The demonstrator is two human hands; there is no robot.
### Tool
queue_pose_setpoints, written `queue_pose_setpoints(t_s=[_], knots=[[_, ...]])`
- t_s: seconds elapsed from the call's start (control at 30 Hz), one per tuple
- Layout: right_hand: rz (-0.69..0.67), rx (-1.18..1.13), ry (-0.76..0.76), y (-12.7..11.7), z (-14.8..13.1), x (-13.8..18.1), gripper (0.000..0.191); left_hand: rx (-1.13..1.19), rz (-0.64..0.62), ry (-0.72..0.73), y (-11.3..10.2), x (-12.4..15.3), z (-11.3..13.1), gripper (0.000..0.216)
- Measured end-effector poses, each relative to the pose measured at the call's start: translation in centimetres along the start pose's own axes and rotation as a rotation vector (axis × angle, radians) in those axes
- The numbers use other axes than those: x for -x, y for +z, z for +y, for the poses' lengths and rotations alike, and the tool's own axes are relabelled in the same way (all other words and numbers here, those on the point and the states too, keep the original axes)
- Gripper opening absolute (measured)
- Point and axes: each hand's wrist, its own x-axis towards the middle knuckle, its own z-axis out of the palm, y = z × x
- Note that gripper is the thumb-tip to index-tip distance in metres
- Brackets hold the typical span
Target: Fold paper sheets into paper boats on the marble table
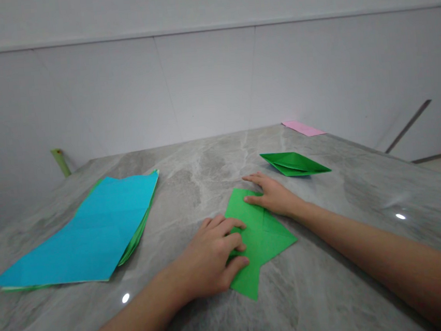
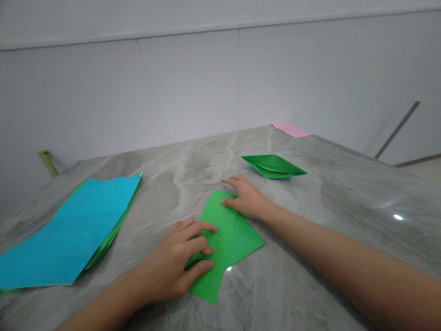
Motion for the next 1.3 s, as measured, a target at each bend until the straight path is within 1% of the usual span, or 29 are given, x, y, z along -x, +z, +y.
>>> queue_pose_setpoints(t_s=[0.1, 0.23, 0.37, 0.43, 0.5, 0.53, 0.57, 0.6, 0.63, 0.7, 0.77, 0.83, 0.93, 1.13, 1.3], knots=[[0.080, 0.036, 0.022, -0.1, 0.4, -0.3, 0.057, 0.004, -0.009, -0.004, -0.1, 0.0, 0.0, 0.010], [0.176, 0.100, 0.093, -0.1, 0.9, -0.7, 0.053, 0.016, -0.010, 0.017, -0.1, 0.0, -0.3, 0.009], [0.210, 0.123, 0.118, -0.1, 1.2, -0.9, 0.048, 0.010, -0.016, 0.011, 0.1, 0.1, -0.4, 0.008], [0.218, 0.129, 0.106, -0.1, 0.9, -0.7, 0.041, -0.001, -0.017, 0.004, 0.1, 0.0, -0.4, 0.008], [0.216, 0.123, 0.076, -0.2, 0.2, -0.3, 0.038, -0.002, -0.017, 0.001, 0.0, -0.1, -0.4, 0.007], [0.207, 0.119, 0.055, -0.1, -0.2, 0.0, 0.040, 0.001, -0.019, -0.002, 0.0, -0.1, -0.3, 0.007], [0.190, 0.115, 0.029, 0.0, -0.6, 0.3, 0.046, 0.003, -0.024, -0.009, 0.0, -0.2, -0.2, 0.007], [0.158, 0.121, -0.003, 0.1, -1.0, 0.6, 0.058, 0.005, -0.029, -0.015, -0.1, -0.2, -0.1, 0.008], [0.117, 0.140, -0.012, 0.2, -1.4, 0.8, 0.067, 0.007, -0.031, -0.023, -0.1, -0.3, 0.0, 0.010], [0.043, 0.177, -0.001, 0.5, -2.0, 1.0, 0.076, 0.008, -0.025, -0.043, 0.0, -0.5, 0.1, 0.019], [-0.003, 0.190, 0.025, 0.7, -2.3, 1.0, 0.077, 0.004, -0.005, -0.066, 0.2, -0.6, 0.3, 0.027], [-0.020, 0.182, 0.042, 0.6, -2.4, 0.9, 0.077, -0.006, 0.011, -0.090, 0.4, -0.6, 0.4, 0.030], [-0.023, 0.171, 0.053, 0.5, -2.5, 0.8, 0.077, -0.008, 0.030, -0.102, 0.7, -0.7, 0.6, 0.028], [-0.024, 0.149, 0.064, 0.5, -2.4, 0.9, 0.085, -0.026, 0.086, -0.100, 1.0, -0.4, 1.3, 0.022], [-0.027, 0.144, 0.053, 0.6, -2.1, 0.8, 0.083, 0.025, 0.065, -0.140, 0.9, 0.7, 2.4, 0.020]])
